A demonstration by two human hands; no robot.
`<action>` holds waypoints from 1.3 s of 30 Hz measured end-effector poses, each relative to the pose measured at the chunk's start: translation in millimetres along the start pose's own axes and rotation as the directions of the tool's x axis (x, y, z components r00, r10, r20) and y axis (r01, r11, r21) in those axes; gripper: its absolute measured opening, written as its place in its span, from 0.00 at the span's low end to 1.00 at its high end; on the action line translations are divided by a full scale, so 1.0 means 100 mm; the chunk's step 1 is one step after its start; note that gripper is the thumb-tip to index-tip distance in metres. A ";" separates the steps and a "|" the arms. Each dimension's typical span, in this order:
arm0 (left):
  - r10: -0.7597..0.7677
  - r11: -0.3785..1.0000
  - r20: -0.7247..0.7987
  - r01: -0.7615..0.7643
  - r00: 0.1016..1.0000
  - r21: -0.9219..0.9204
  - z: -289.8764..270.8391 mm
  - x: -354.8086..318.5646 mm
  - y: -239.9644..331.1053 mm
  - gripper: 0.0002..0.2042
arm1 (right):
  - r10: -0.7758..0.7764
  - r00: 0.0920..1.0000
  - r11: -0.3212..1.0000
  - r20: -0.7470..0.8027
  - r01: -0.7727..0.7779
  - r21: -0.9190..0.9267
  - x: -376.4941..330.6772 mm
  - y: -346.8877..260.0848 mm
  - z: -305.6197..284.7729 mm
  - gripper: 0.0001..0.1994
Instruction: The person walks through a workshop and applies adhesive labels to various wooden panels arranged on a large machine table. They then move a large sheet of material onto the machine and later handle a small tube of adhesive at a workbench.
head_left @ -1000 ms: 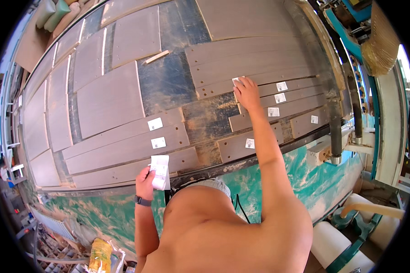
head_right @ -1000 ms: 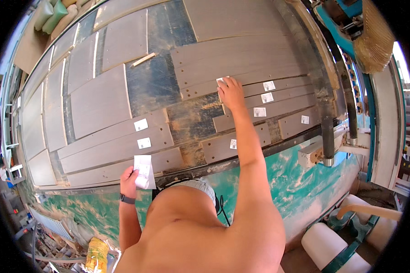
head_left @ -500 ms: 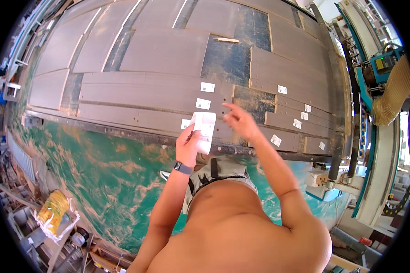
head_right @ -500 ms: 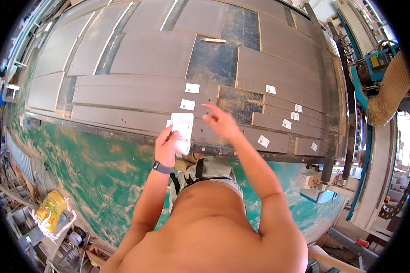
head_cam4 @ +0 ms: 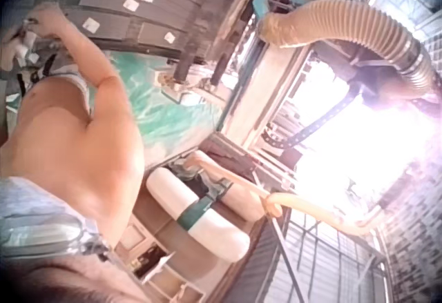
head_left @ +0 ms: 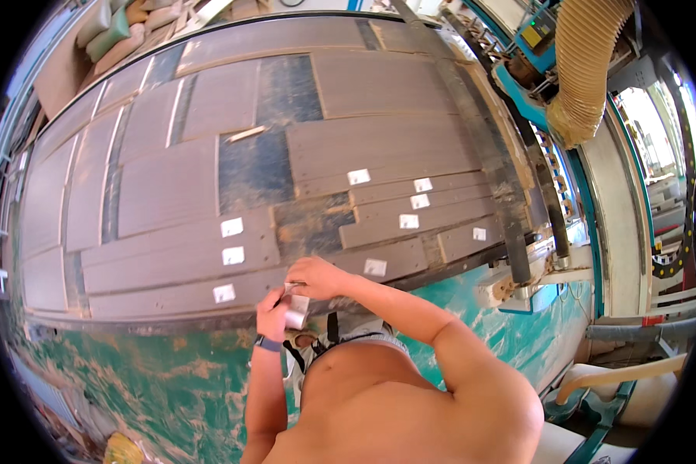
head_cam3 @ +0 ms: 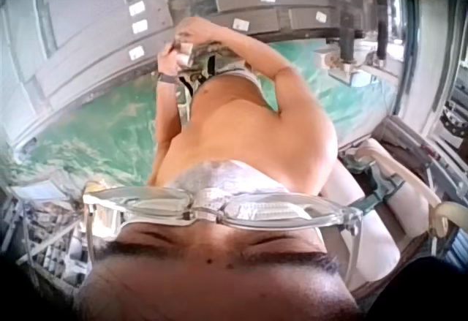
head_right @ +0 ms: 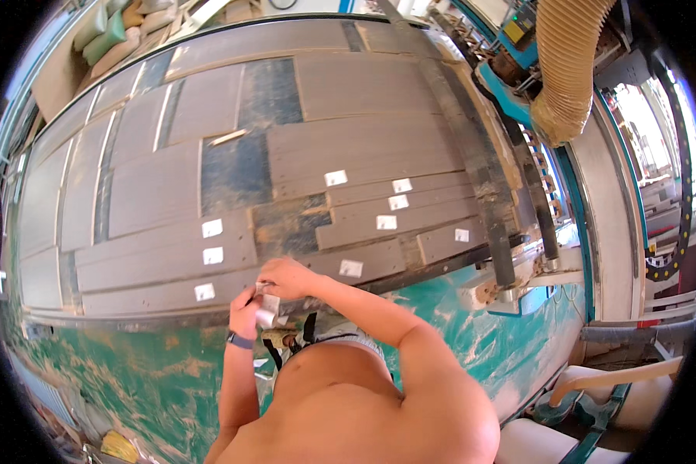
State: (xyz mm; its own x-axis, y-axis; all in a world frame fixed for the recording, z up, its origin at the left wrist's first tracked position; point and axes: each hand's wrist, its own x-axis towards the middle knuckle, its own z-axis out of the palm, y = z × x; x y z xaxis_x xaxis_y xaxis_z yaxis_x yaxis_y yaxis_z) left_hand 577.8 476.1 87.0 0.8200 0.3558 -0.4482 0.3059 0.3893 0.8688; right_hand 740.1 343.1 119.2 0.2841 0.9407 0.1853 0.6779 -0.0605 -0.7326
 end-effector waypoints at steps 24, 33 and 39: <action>-0.068 0.980 -0.361 -0.005 0.930 -0.199 2.14 1.33 0.33 0.12 | 0.647 0.744 0.659 -0.166 -0.437 0.612 -0.64 1.69 -1.36 0.19; -0.217 0.929 -0.190 0.143 0.958 -0.342 1.99 1.25 0.15 0.12 | 0.230 0.888 0.968 -0.398 -0.252 -0.001 -0.18 1.66 -1.70 0.14; -0.106 0.991 -0.139 0.093 0.985 -0.099 2.20 1.32 0.48 0.19 | 0.276 0.961 0.872 -0.011 -0.246 0.423 0.00 2.39 -1.65 0.11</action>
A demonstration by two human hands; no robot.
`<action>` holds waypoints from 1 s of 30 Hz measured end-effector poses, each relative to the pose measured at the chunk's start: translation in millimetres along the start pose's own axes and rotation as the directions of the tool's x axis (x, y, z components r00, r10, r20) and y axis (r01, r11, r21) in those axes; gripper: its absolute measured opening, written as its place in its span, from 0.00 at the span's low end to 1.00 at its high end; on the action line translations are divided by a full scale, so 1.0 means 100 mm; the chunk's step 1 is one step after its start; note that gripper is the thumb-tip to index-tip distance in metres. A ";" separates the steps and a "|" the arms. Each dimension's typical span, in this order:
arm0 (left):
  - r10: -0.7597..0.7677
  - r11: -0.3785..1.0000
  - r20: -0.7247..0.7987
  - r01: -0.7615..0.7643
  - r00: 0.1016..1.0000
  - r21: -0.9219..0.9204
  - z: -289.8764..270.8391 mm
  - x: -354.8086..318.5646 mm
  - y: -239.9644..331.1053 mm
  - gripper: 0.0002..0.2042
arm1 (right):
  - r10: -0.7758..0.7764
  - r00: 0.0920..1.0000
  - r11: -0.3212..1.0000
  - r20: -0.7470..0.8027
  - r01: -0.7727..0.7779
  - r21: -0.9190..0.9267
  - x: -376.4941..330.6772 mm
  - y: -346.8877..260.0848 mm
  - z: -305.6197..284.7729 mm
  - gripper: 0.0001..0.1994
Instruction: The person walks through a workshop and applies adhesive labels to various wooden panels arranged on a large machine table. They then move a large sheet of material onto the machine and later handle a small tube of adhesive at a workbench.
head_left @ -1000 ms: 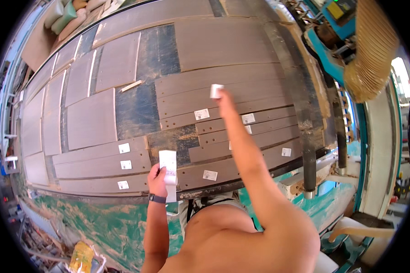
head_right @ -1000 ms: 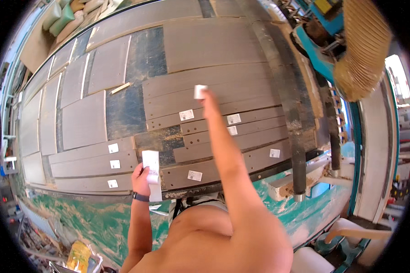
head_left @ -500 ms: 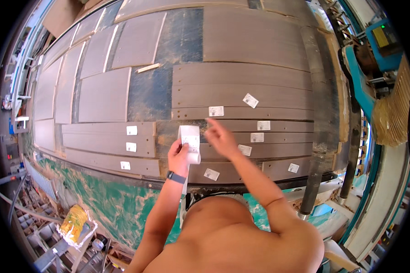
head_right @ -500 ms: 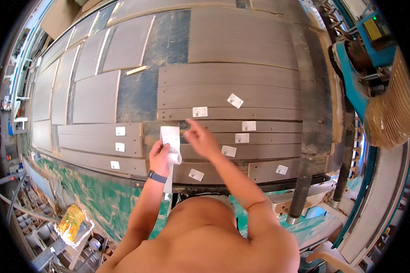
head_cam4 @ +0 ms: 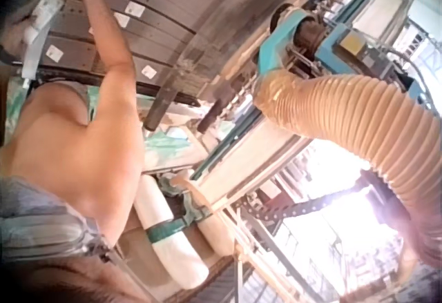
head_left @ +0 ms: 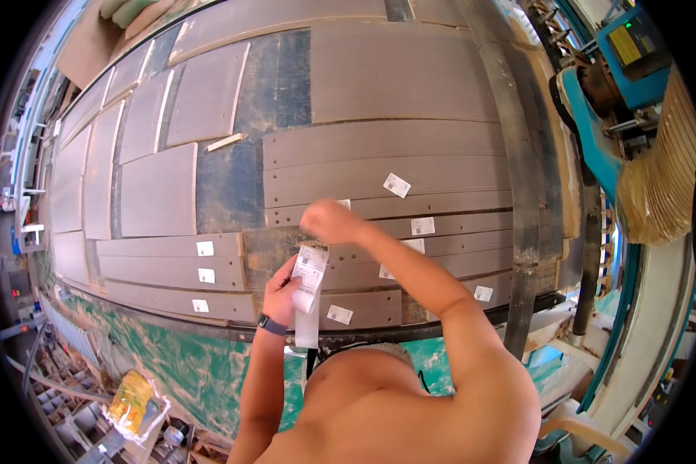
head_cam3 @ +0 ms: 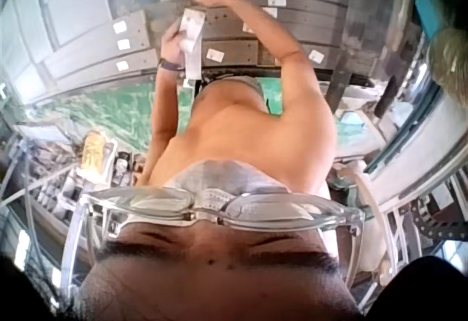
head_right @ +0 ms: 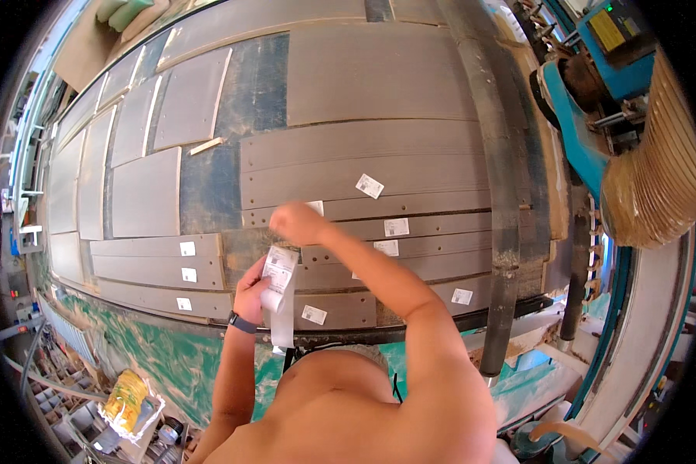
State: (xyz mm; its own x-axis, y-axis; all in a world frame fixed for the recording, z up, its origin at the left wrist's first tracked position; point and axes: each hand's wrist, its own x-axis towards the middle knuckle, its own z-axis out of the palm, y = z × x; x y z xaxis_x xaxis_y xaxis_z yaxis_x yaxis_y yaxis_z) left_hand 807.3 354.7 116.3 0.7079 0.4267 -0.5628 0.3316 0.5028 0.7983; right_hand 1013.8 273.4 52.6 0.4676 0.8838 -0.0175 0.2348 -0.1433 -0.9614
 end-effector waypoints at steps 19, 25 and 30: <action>0.080 0.981 -0.152 -0.050 0.985 0.190 -0.14 0.22 0.05 0.12 | 0.448 0.802 0.783 -0.395 -0.138 0.607 0.69 0.65 -0.88 0.06; 0.199 0.973 -0.217 -0.167 0.955 0.160 -0.08 0.30 0.11 0.11 | 0.357 0.418 0.913 -0.835 0.031 0.406 0.49 1.25 -1.65 0.09; 0.271 0.948 -0.202 -0.224 0.941 0.228 0.02 0.37 0.13 0.11 | -0.293 0.848 0.502 -0.441 -0.255 -0.826 0.30 1.15 -1.18 0.18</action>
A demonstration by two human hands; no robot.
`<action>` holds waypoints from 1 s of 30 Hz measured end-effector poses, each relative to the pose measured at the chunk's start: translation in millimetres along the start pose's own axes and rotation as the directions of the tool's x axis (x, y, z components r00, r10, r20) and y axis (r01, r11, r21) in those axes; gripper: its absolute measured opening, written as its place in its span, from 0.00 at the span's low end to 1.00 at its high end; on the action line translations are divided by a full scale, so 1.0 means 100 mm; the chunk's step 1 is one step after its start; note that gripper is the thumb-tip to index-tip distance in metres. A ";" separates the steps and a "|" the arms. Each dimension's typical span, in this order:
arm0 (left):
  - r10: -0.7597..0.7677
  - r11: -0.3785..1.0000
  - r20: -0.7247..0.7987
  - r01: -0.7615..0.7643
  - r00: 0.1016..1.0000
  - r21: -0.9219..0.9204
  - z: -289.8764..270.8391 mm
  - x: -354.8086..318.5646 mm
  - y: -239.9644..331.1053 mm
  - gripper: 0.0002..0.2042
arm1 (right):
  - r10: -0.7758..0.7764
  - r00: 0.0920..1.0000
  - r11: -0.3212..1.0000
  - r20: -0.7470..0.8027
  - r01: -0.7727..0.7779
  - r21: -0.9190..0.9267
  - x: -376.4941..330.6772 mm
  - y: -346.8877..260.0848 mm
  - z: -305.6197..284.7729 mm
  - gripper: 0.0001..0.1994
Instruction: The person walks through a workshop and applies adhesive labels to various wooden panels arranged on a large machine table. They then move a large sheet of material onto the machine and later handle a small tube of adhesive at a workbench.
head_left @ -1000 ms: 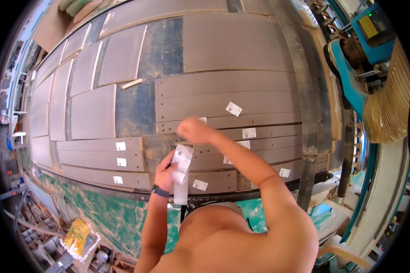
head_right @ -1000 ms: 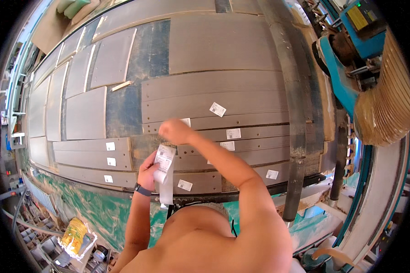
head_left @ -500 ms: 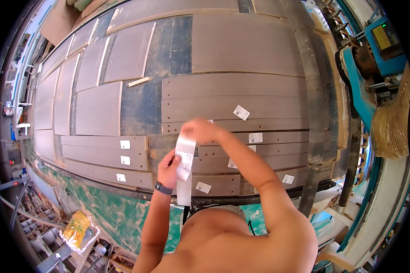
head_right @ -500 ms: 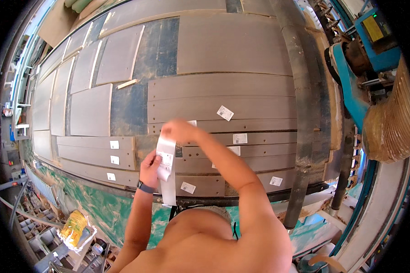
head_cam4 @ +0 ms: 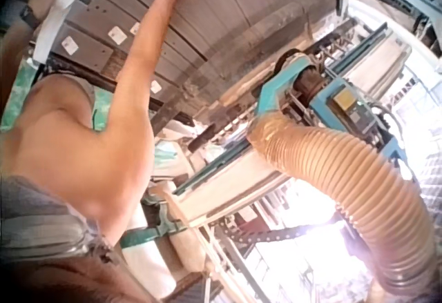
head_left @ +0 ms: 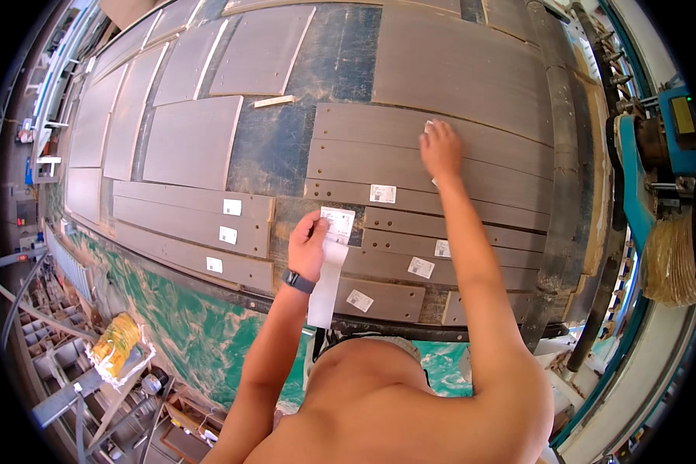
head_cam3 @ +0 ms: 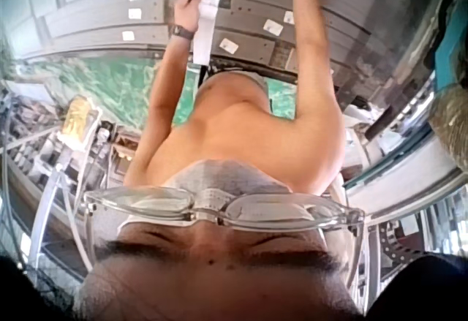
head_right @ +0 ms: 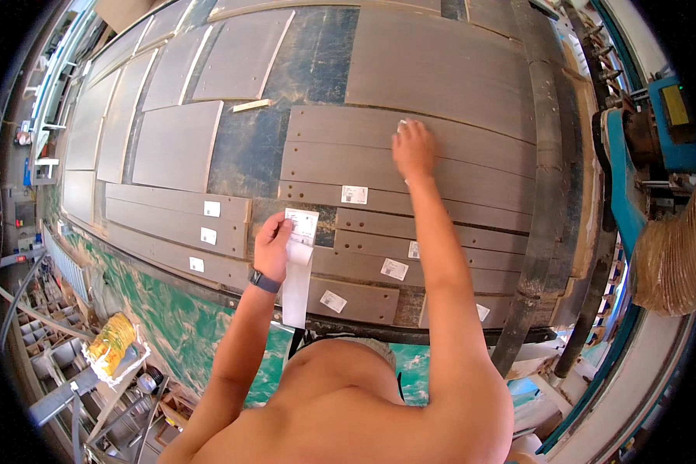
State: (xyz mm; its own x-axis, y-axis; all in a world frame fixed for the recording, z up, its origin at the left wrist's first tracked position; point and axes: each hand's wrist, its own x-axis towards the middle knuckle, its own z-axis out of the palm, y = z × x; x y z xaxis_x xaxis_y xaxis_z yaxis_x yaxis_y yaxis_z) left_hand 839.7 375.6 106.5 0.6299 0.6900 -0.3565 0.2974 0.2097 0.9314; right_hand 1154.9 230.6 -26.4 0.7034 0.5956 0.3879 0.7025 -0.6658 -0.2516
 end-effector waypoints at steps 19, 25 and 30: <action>-0.150 0.959 0.118 0.173 0.982 -0.222 0.25 0.35 -0.18 0.09 | -0.340 0.912 0.743 0.230 0.110 0.661 -0.16 -1.50 -0.95 0.10; 0.016 1.000 0.085 -0.014 0.996 -0.016 0.90 1.00 0.03 0.16 | -0.353 0.844 0.588 0.404 -0.136 0.798 0.86 -0.43 -0.18 0.08; 0.278 0.876 0.031 -0.267 0.960 0.402 1.09 1.56 -0.32 0.13 | 0.287 0.816 -0.028 0.501 -0.516 0.856 2.30 0.89 0.44 0.10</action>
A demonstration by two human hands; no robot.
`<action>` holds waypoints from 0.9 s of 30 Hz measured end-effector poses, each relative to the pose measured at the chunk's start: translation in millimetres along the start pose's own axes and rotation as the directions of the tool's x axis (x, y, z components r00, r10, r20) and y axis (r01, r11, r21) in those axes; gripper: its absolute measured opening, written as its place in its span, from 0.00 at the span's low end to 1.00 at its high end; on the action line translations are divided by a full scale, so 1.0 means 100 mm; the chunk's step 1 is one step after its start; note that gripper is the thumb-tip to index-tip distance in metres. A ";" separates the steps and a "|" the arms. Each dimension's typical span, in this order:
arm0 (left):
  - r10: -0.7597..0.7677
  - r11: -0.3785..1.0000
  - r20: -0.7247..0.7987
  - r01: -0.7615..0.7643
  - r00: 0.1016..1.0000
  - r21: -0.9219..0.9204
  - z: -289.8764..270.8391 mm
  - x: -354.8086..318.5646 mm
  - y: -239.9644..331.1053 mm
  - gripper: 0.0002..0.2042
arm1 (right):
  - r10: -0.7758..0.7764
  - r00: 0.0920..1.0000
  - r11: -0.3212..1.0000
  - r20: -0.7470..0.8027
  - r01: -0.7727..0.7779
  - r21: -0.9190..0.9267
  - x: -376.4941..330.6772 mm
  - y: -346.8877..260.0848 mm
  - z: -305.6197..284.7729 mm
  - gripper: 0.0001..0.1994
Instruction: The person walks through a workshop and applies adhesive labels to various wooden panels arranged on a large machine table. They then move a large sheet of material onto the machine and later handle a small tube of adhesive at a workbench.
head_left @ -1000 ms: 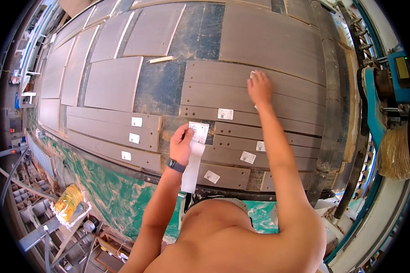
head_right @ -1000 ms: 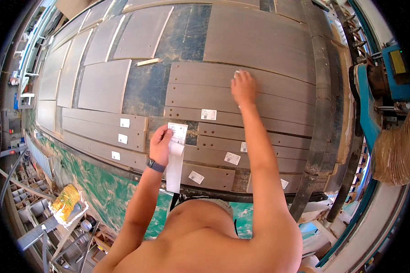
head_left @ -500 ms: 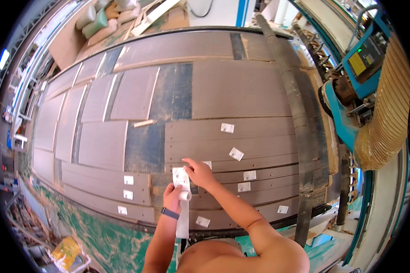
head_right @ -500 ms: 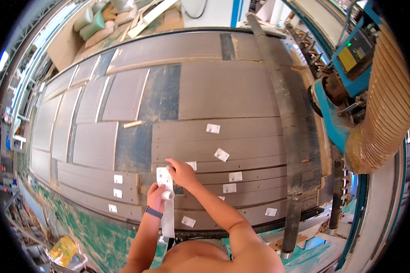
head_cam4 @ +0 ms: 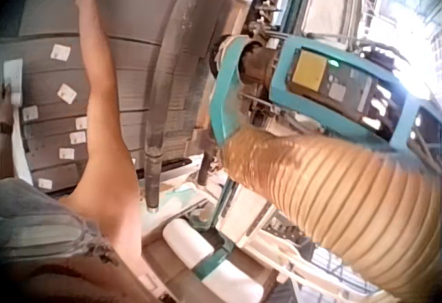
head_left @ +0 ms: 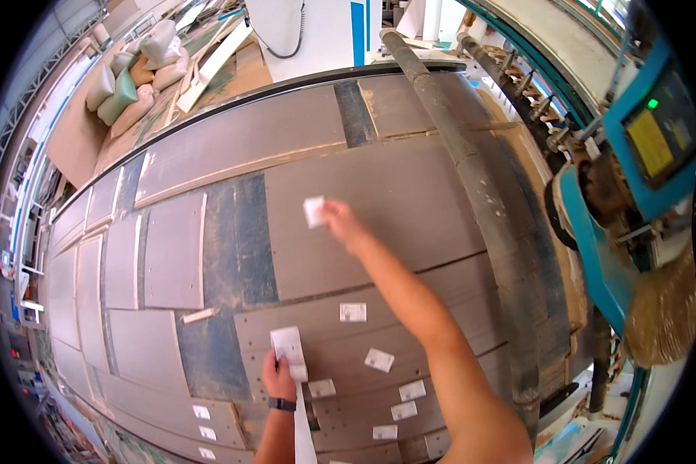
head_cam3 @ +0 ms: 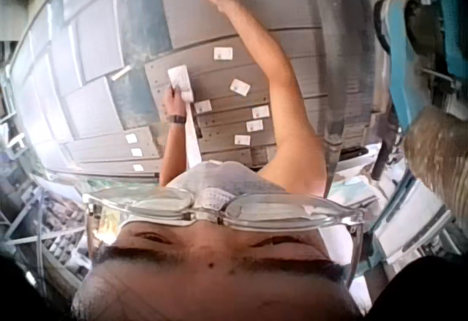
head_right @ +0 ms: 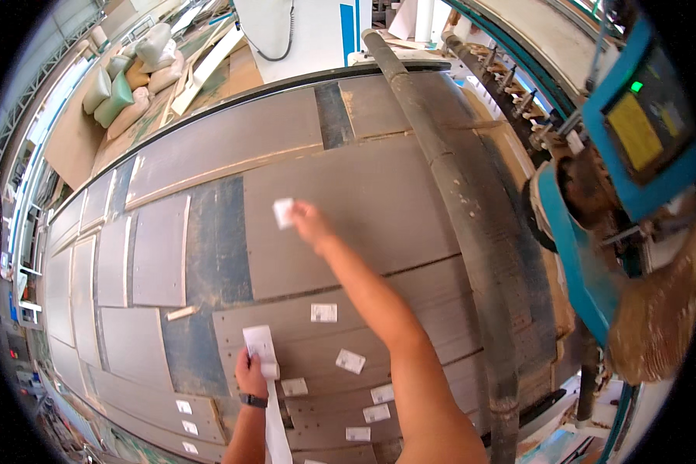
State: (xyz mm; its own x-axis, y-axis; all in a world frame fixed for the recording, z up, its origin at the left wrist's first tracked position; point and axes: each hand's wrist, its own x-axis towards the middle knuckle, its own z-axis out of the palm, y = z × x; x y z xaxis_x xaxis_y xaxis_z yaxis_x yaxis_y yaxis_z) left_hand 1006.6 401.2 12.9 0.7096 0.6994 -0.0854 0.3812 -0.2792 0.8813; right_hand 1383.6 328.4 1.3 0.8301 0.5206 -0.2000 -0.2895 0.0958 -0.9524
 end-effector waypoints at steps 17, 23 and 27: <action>0.113 0.871 -0.019 -0.090 0.993 0.483 0.20 -0.05 -0.12 0.12 | -0.200 0.905 0.718 -0.376 -0.126 -0.684 2.98 -0.64 -1.73 0.43; 0.135 0.885 0.021 -0.130 0.991 0.446 0.14 0.05 -0.12 0.12 | -0.696 0.509 0.581 -0.507 -0.016 -0.814 2.90 -0.79 -2.23 0.27; 0.127 0.900 0.003 -0.117 0.992 0.419 0.12 -0.06 -0.10 0.13 | -0.305 0.917 0.032 -0.258 -0.261 -0.965 2.43 -0.72 -2.36 0.24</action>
State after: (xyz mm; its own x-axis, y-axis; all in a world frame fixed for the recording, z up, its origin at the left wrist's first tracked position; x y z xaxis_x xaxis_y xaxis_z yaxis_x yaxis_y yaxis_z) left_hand 1005.4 392.0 -0.9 0.7542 0.6562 0.0262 0.5086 -0.6089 0.6087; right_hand 1718.9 247.8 -33.1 0.9723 0.2288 0.0479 0.2337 -0.9514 -0.2007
